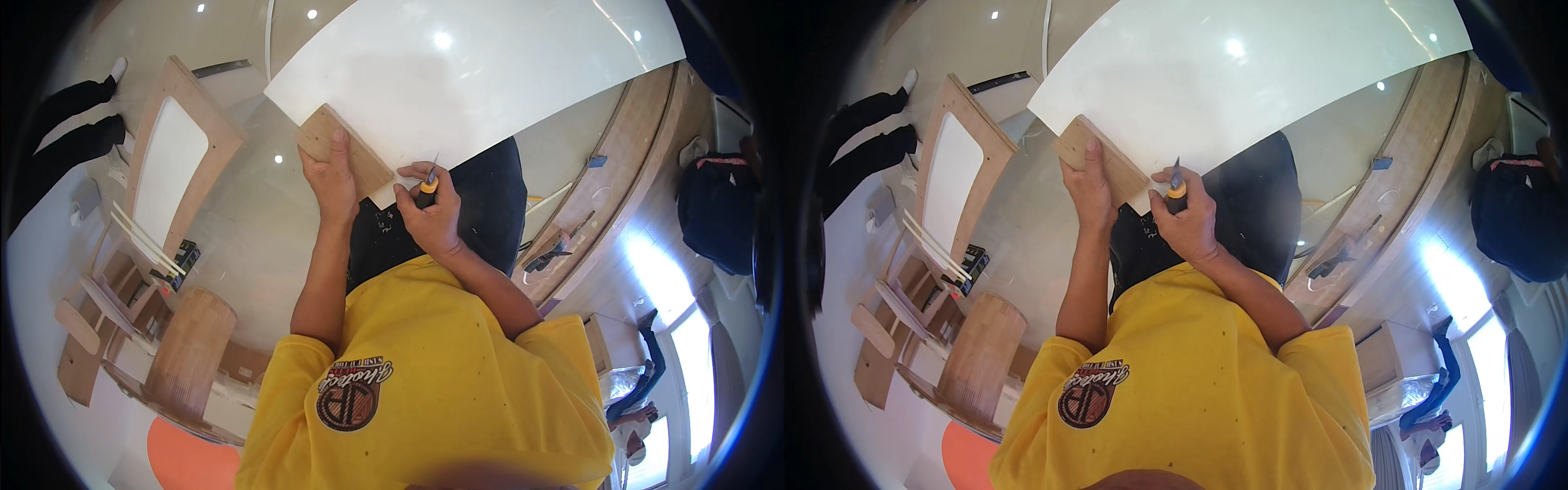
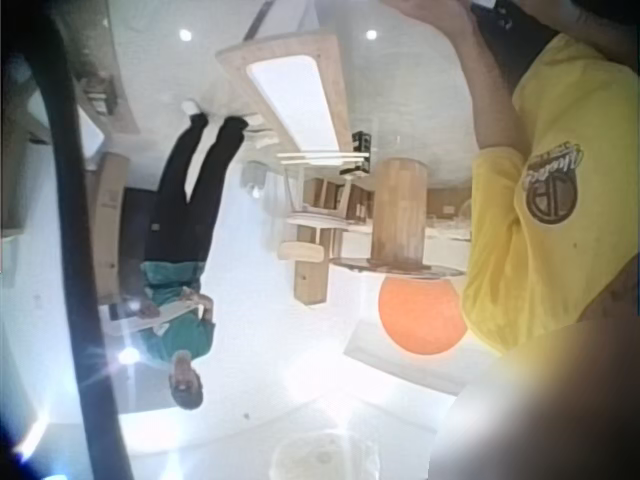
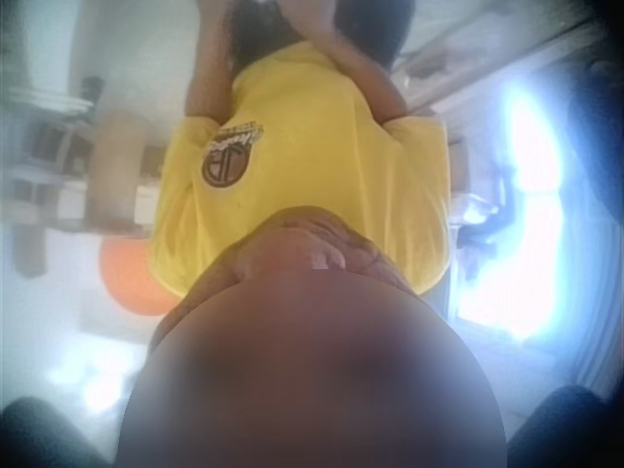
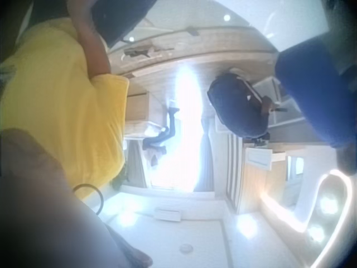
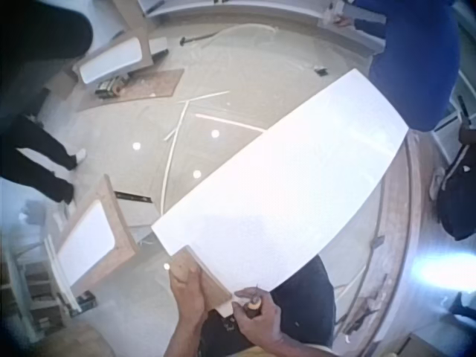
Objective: The person kneels on the floor and uses a tape measure and pencil to measure and mark a white rectangular panel. They repeatedly measure different sections, mark points, and use a small wooden block as a guide before scoring the panel with a utility knife.
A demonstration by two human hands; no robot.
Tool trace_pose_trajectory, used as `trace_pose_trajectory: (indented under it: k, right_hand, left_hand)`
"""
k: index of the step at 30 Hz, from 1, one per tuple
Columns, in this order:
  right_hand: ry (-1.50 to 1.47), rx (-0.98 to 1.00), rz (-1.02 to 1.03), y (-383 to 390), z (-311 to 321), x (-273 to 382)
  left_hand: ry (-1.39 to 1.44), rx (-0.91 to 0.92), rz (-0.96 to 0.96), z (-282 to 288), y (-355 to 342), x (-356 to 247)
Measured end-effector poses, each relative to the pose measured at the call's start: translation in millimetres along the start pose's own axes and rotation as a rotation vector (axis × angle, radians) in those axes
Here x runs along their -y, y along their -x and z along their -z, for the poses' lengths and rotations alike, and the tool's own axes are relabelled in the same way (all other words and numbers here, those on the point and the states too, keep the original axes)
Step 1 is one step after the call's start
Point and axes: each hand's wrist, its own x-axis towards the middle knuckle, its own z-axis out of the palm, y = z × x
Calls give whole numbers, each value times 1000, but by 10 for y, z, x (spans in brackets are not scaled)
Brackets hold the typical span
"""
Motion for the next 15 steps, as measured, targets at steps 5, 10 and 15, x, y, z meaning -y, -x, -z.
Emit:
trace_pose_trajectory:
  k: [5,10,15]
  right_hand:
    - [129,23,95,-56,-28,78]
    - [154,-2,25,-59,-74,170]
    - [142,-19,17,-54,-83,190]
  left_hand:
    - [-3,-8,-24,-14,-2,-11]
    - [10,6,-4,-18,1,-23]
    - [19,6,5,-23,6,-42]
